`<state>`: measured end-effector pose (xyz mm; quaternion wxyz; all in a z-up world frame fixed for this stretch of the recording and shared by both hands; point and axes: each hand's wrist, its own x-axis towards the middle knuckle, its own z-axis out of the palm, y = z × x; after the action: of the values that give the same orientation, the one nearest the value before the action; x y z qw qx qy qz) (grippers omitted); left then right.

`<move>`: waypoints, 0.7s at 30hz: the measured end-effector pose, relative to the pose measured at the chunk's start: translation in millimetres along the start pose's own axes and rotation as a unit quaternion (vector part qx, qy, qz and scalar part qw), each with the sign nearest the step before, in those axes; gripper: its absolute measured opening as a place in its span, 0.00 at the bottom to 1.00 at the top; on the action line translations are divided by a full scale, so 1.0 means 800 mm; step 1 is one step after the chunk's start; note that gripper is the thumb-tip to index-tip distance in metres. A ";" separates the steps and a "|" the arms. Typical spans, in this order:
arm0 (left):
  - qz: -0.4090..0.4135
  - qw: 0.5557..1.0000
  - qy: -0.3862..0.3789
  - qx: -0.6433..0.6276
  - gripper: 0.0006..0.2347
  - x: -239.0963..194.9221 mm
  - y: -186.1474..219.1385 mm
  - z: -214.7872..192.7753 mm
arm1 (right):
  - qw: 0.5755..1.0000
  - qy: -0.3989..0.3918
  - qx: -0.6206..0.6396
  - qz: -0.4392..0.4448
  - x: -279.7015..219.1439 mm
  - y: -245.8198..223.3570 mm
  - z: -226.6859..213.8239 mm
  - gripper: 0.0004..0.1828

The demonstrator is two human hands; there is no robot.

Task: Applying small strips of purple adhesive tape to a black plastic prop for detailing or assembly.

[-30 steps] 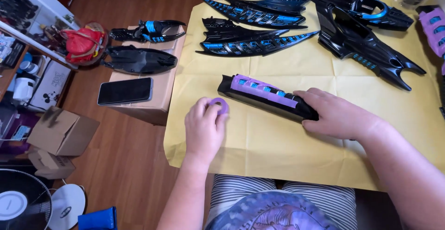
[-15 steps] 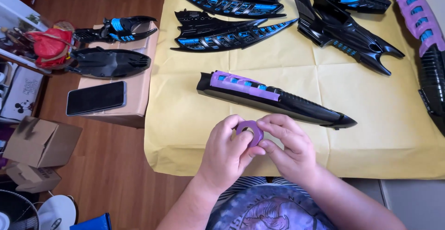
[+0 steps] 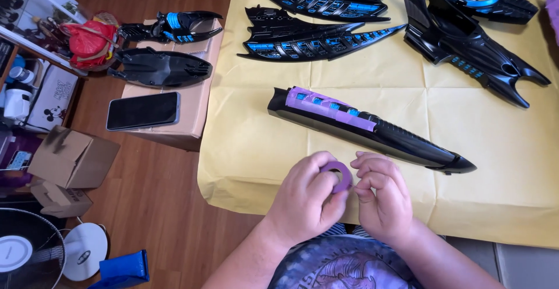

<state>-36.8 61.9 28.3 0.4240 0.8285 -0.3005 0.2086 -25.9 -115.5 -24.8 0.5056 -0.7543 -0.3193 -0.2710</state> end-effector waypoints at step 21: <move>-0.003 1.000 -0.024 0.005 0.08 0.018 -0.007 -0.023 | 0.990 -0.086 -0.069 -0.092 0.051 -0.018 -0.021 0.03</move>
<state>-24.7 75.4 44.1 0.4131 0.8363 -0.3072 0.1886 -11.7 -118.7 19.2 0.3961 -0.7753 -0.4104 -0.2715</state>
